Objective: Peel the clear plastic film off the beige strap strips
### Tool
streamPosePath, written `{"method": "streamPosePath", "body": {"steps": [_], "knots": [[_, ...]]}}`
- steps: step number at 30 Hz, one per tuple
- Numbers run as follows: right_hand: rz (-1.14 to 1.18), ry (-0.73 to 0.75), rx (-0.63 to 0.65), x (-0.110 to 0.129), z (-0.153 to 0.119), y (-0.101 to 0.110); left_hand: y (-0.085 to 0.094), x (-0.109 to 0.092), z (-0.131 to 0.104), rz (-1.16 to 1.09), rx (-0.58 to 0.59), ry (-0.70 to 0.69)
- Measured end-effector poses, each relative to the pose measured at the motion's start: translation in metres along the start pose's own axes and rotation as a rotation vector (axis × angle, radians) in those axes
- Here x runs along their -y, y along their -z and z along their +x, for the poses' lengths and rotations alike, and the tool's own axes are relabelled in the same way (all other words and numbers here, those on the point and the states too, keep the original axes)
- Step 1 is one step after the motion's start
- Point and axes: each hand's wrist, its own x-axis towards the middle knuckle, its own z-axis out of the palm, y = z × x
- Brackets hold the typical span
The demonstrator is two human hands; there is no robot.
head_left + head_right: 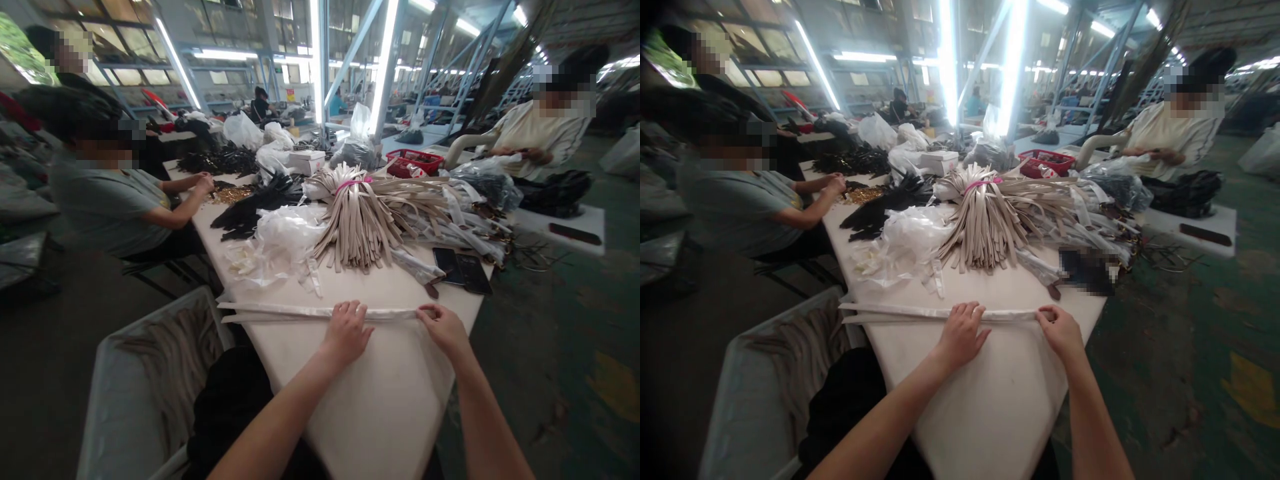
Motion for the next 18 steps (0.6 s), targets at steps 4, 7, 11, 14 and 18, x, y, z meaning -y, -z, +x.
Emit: {"method": "streamPosePath", "body": {"steps": [4,7,11,14,18], "knots": [[-0.172,0.151,-0.391,0.035,-0.003,-0.022,-0.009,0.019,-0.006,-0.046,-0.063,0.129],[-0.036,0.3,-0.107,0.086,-0.008,-0.076,-0.014,0.029,-0.006,-0.146,-0.146,0.18],[-0.078,0.351,0.344,0.151,-0.006,-0.161,-0.017,0.046,-0.008,-0.328,-0.423,0.408],[-0.231,0.282,0.41,0.177,-0.002,-0.201,-0.019,0.059,-0.01,-0.478,-0.622,0.604],[-0.339,0.28,0.413,0.178,-0.001,-0.216,-0.021,0.064,-0.011,-0.571,-0.689,0.666]]}}
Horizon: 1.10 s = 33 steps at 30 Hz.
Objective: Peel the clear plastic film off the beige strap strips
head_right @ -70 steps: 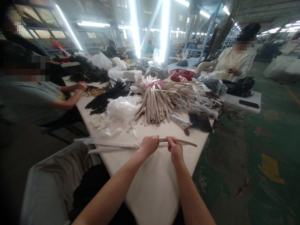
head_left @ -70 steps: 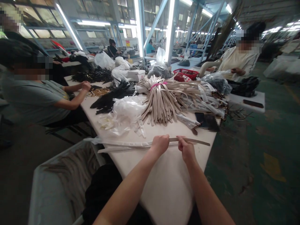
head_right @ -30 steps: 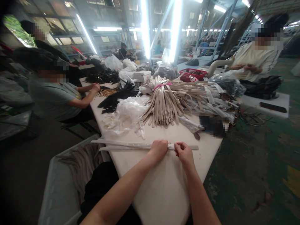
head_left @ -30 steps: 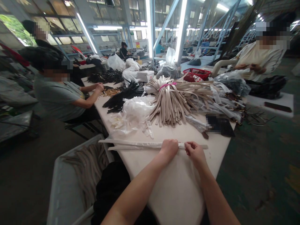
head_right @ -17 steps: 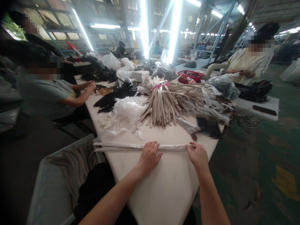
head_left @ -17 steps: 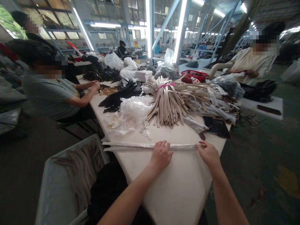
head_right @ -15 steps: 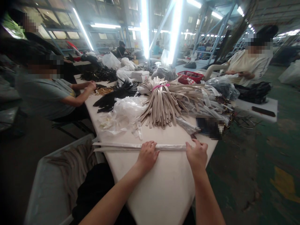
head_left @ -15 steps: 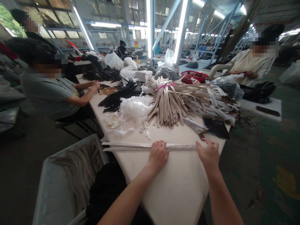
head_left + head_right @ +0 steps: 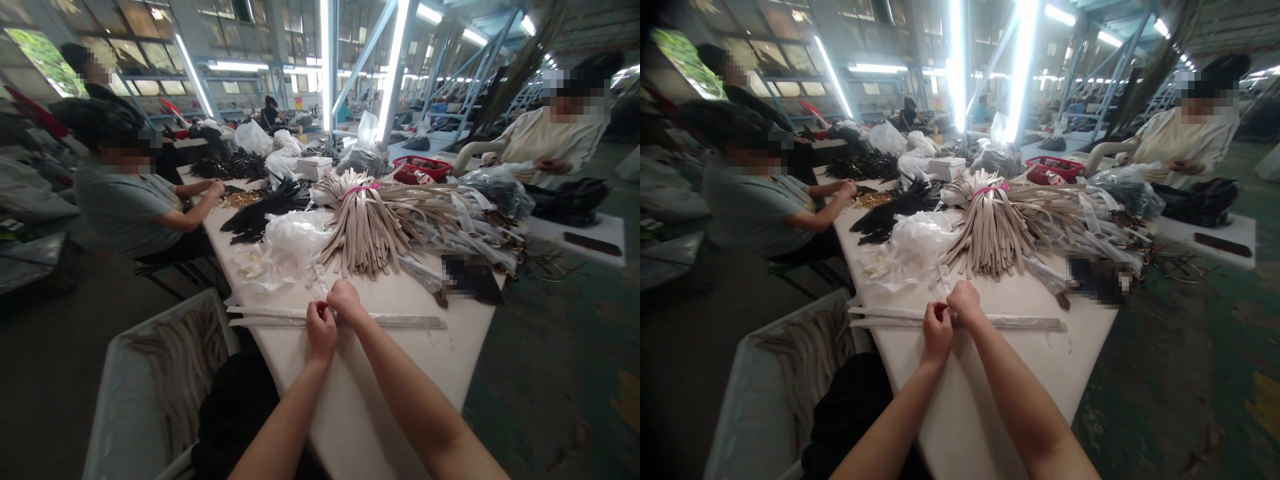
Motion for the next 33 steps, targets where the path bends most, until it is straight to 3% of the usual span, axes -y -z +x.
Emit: {"method": "streamPosePath", "body": {"steps": [3,6,8,11,13,16,19,23,25,28,31,33], "knots": [[0.03,0.028,-0.026,-0.014,-0.003,0.003,-0.001,0.0,0.0,-0.015,-0.001,0.007],[0.239,0.103,-0.073,-0.037,-0.008,0.009,-0.004,-0.001,0.01,-0.065,0.01,0.066],[0.433,0.156,-0.098,-0.052,-0.011,0.011,-0.012,-0.003,0.025,-0.128,0.138,0.175],[0.651,0.189,-0.1,-0.067,-0.013,0.014,-0.034,-0.006,0.053,-0.251,0.467,0.348],[0.783,0.164,-0.081,-0.072,-0.011,0.017,-0.051,-0.008,0.068,-0.33,0.563,0.368],[0.924,0.079,-0.079,-0.078,-0.004,0.023,-0.073,-0.007,0.077,-0.443,0.496,0.302],[1.015,0.039,-0.078,-0.083,0.003,0.027,-0.083,-0.004,0.074,-0.593,0.448,0.266],[1.122,0.016,-0.093,-0.08,0.007,0.025,-0.083,-0.003,0.07,-0.708,0.604,0.306],[1.12,0.017,-0.084,-0.077,0.006,0.026,-0.082,-0.003,0.071,-0.691,0.65,0.309],[0.978,0.039,-0.103,-0.081,0.007,0.032,-0.081,-0.003,0.075,-0.698,0.549,0.305],[0.578,-0.035,-0.373,-0.098,0.013,0.042,-0.083,0.001,0.077,-0.748,0.415,0.329],[0.287,-0.129,-0.525,-0.108,0.019,0.044,-0.084,0.004,0.078,-0.783,0.391,0.346]]}}
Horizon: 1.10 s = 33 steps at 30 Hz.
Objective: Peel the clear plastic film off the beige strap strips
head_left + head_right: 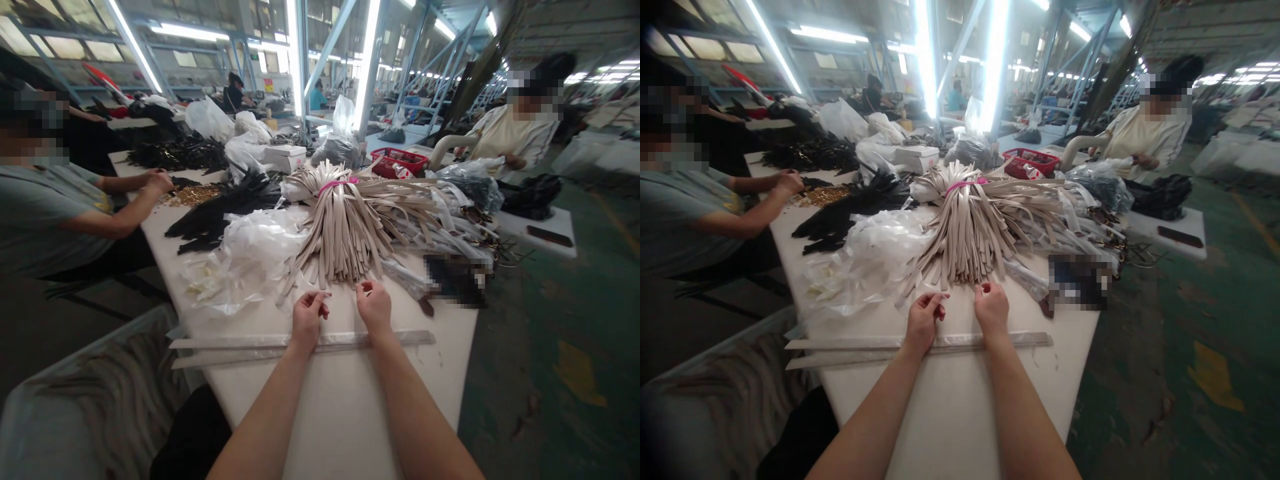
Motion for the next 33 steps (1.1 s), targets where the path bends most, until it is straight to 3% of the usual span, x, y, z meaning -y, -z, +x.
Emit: {"method": "streamPosePath", "body": {"steps": [4,8,13,19,21,26,30,33], "knots": [[-0.303,0.007,-0.048,-0.006,0.009,-0.015,0.002,0.004,0.003,-0.055,0.004,0.031],[-0.343,-0.02,-0.043,-0.006,0.011,-0.026,0.002,0.003,0.002,-0.096,-0.018,0.041],[-0.217,0.026,-0.02,-0.014,0.01,-0.023,0.003,0.003,-0.002,-0.052,0.034,0.028],[0.154,0.03,-0.052,-0.008,0.008,-0.011,0.004,0.004,-0.005,0.016,0.115,-0.009],[0.25,-0.005,0.055,0.0,0.003,-0.002,0.004,0.003,-0.005,-0.008,0.093,-0.008],[0.562,-0.109,0.501,0.023,-0.033,0.025,0.003,-0.002,-0.006,-0.117,0.107,0.035],[0.68,-0.007,0.716,0.036,-0.063,0.056,0.004,-0.003,-0.007,-0.165,0.126,0.056],[0.631,0.097,0.977,0.045,-0.07,0.084,0.005,-0.002,-0.008,-0.166,0.112,0.039]]}}
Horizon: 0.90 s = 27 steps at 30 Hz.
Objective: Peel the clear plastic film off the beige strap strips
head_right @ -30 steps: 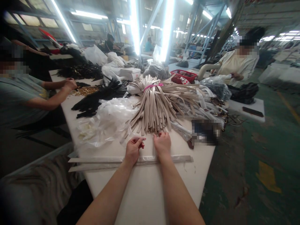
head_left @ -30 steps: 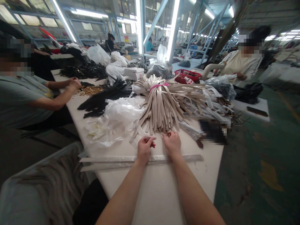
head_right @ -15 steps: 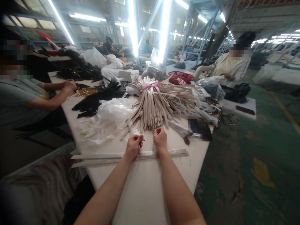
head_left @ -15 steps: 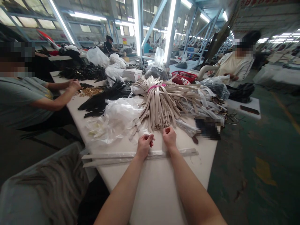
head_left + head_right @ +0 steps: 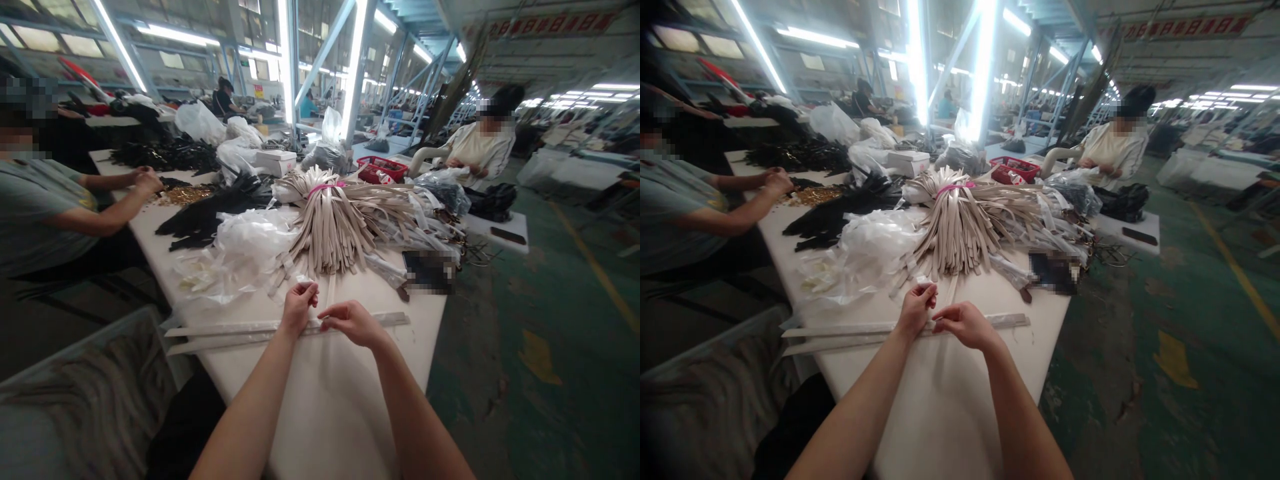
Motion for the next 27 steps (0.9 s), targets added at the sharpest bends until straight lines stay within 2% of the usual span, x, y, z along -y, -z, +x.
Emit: {"method": "streamPosePath", "body": {"steps": [2,3,5,7,8,10,12,15,18,27], "knots": [[-0.042,0.036,0.112,0.012,-0.006,0.004,0.001,0.0,0.0,-0.014,0.0,-0.005],[-0.082,0.077,0.077,0.016,-0.006,0.006,0.001,0.0,0.0,-0.019,0.006,-0.005],[-0.201,0.193,-0.164,0.016,0.002,0.007,0.002,0.001,0.0,-0.017,0.018,-0.002],[-0.313,0.296,-0.429,0.006,0.016,0.004,0.002,0.002,0.001,-0.003,0.02,0.006],[-0.33,0.316,-0.512,-0.002,0.024,0.001,0.002,0.003,0.002,0.002,0.013,0.009],[-0.255,0.275,-0.604,-0.02,0.036,-0.007,0.002,0.005,0.004,0.008,0.001,0.015],[-0.141,0.168,-0.662,-0.036,0.044,-0.013,0.001,0.006,0.005,0.015,-0.004,0.022],[-0.111,0.045,-0.7,-0.051,0.049,-0.017,0.001,0.006,0.005,0.036,0.004,0.046],[-0.111,-0.012,-0.664,-0.056,0.051,-0.015,0.001,0.006,0.003,0.067,0.059,0.067],[-0.095,0.006,-0.749,-0.063,0.051,-0.015,-0.003,0.003,-0.001,0.216,0.105,0.066]]}}
